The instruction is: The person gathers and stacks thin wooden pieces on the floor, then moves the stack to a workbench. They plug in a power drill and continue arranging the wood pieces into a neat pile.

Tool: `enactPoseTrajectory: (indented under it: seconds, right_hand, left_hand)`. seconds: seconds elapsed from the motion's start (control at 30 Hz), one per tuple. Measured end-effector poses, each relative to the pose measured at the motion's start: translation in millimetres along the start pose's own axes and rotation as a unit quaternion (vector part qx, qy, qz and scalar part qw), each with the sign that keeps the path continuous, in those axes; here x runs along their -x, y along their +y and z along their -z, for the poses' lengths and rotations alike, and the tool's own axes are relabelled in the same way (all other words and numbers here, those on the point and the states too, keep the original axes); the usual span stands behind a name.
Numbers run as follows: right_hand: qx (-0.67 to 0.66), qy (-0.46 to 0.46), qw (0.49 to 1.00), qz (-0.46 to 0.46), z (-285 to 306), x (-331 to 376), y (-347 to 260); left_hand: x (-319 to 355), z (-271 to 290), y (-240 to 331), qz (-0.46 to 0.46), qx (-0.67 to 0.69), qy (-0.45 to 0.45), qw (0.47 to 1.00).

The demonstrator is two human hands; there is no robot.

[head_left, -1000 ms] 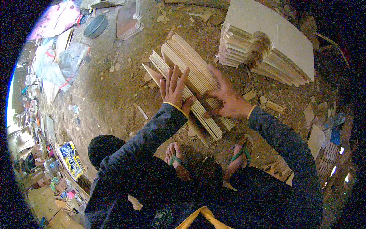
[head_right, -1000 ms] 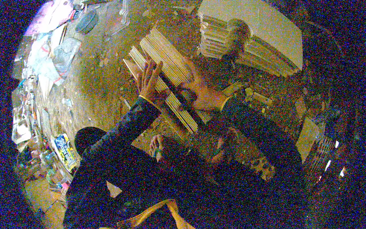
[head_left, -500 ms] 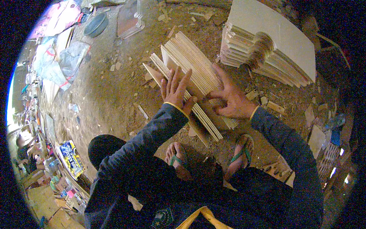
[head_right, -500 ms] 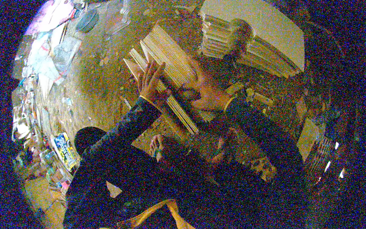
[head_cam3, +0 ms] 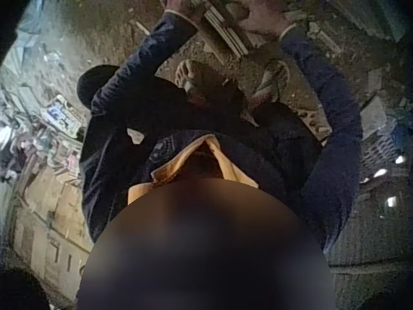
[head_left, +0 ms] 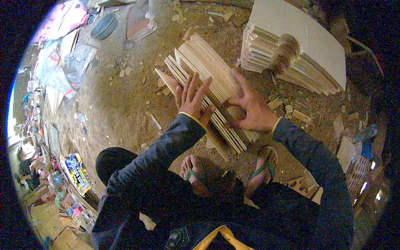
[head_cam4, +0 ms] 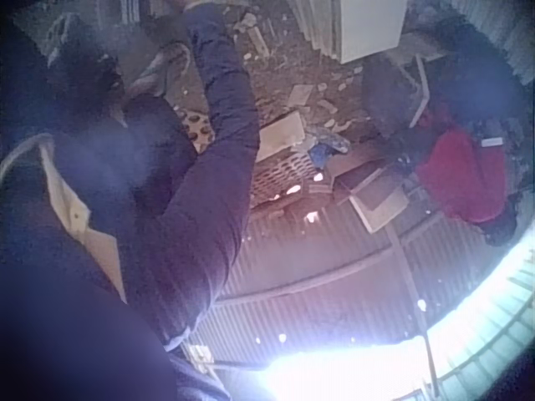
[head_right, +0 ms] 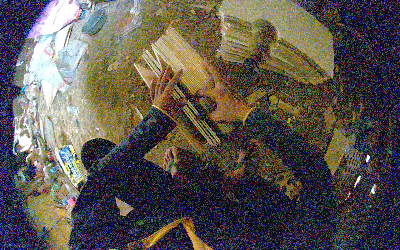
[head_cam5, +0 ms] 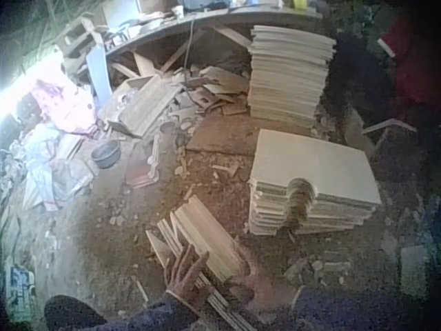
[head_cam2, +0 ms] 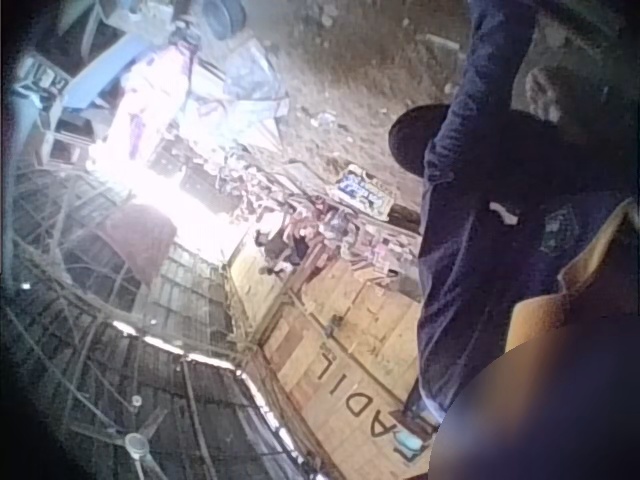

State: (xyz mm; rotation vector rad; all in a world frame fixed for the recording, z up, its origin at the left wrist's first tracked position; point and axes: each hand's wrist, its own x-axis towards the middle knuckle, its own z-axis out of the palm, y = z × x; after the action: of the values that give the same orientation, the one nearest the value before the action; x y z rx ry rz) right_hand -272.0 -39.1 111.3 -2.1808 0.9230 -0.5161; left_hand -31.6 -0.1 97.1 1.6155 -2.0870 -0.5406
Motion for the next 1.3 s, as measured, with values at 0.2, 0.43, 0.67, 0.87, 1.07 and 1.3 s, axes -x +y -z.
enactPoseTrajectory:
  seconds: [0.2,0.43,0.67,0.87,1.07,1.3]
  right_hand:
    - [-0.004,-0.01,1.0,-0.015,0.7,2.2,-0.3]
    - [0.027,-0.001,1.0,0.009,-0.3,2.2,-3.9]
    - [0.04,0.007,0.999,-0.007,-0.2,-0.4,-11.6]
    - [0.02,-0.02,0.999,-0.022,4.6,-1.2,-10.1]
    - [0.047,0.021,0.999,-0.011,-1.6,0.9,-12.5]
    - [-0.02,0.021,0.997,-0.075,-15.5,0.4,-34.2]
  left_hand:
    - [-0.7,0.2,0.5,0.002,0.0,-0.004,1.0]
    - [0.5,-3.2,-1.9,0.0,-0.011,0.0,1.0]
    - [-1.5,-3.7,-3.6,-0.009,-0.032,0.002,0.999]
    - [0.3,-3.1,-3.7,0.002,-0.025,-0.013,1.0]
    - [-0.4,5.7,9.7,-0.046,-0.067,0.0,0.997]
    - [-13.1,15.9,23.4,-0.124,-0.159,-0.058,0.978]
